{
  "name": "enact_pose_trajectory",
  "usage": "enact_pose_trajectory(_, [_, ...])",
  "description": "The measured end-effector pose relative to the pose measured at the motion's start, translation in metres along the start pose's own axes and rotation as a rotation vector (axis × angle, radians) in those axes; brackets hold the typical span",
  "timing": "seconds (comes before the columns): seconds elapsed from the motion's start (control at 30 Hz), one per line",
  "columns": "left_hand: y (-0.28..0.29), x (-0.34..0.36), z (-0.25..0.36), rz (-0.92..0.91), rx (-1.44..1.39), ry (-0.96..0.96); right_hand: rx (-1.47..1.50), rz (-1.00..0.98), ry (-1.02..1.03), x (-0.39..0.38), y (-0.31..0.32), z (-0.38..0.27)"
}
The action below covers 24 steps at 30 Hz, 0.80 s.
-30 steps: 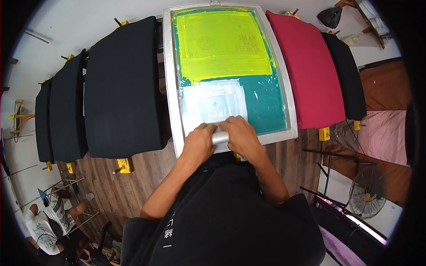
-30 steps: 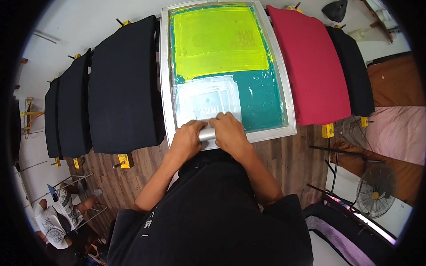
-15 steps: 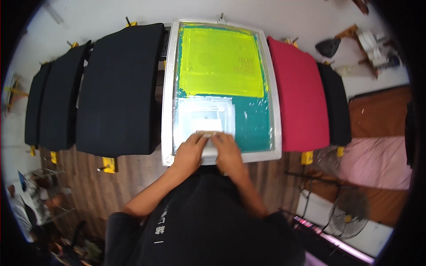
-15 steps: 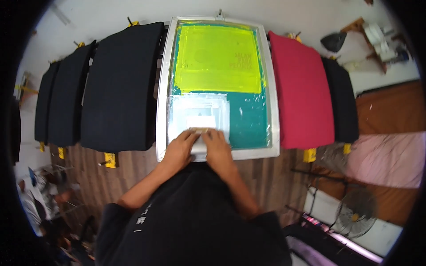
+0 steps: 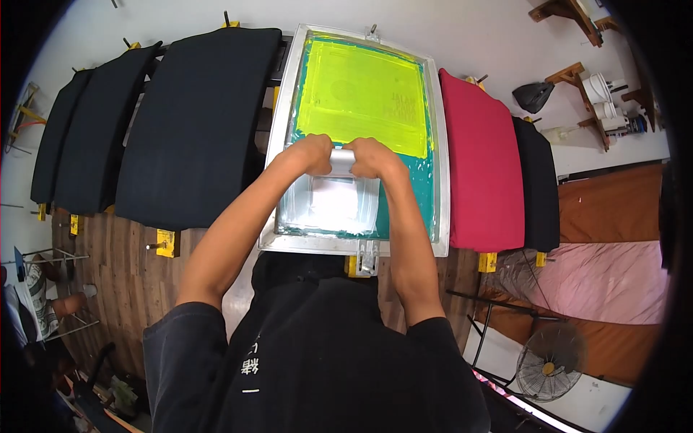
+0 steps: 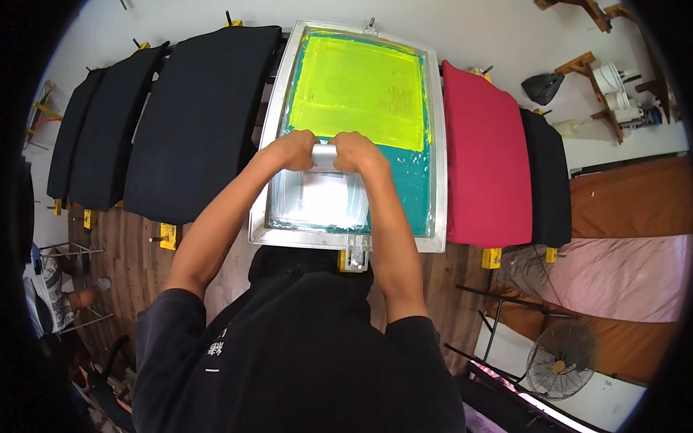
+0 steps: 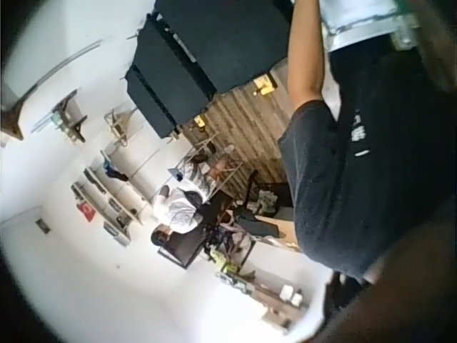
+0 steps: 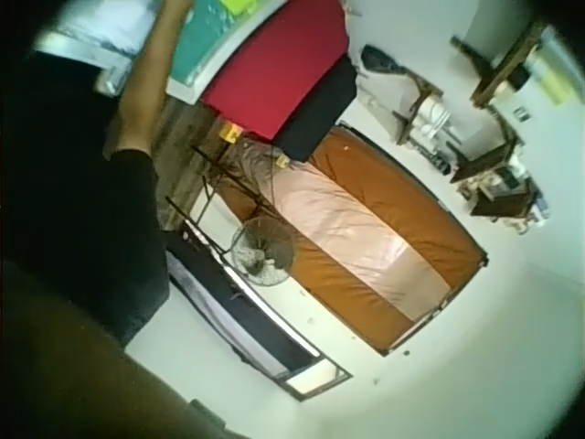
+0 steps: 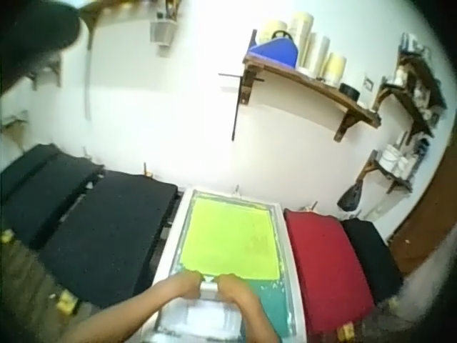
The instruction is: Applying ink to a garment through a screen using a squeegee at a printing station.
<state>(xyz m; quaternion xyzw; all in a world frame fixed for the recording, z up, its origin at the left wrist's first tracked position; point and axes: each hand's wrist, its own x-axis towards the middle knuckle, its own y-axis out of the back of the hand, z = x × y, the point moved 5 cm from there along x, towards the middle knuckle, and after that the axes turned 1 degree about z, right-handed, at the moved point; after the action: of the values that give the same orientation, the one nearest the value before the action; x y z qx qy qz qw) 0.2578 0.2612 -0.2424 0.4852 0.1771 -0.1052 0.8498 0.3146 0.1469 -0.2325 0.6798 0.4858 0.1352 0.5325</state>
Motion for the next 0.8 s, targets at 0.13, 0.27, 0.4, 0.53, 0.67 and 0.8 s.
enact_pose_trajectory(0.13, [-0.012, -0.022, 0.01, 0.121, 0.024, -0.112, -0.024, 0.057, -0.102, -0.018, -0.012, -0.005])
enact_pose_trajectory(0.27, [-0.035, -0.055, 0.017, 0.302, -0.081, -0.137, 0.0, 0.195, -0.093, -0.053, -0.029, -0.02])
enact_pose_trajectory(0.4, [-0.049, -0.071, 0.023, 0.289, -0.067, -0.148, 0.011, 0.234, -0.101, -0.074, -0.039, -0.025])
enact_pose_trajectory(0.53, [-0.061, -0.091, 0.03, 0.228, -0.097, -0.138, 0.029, 0.213, -0.147, -0.096, -0.052, -0.032])
enact_pose_trajectory(0.67, [-0.076, -0.106, 0.033, 0.205, -0.133, -0.152, 0.029, 0.204, -0.159, -0.116, -0.061, -0.043])
enact_pose_trajectory(0.8, [-0.079, -0.114, 0.034, 0.275, -0.12, -0.171, 0.036, 0.259, -0.135, -0.123, -0.065, -0.047])
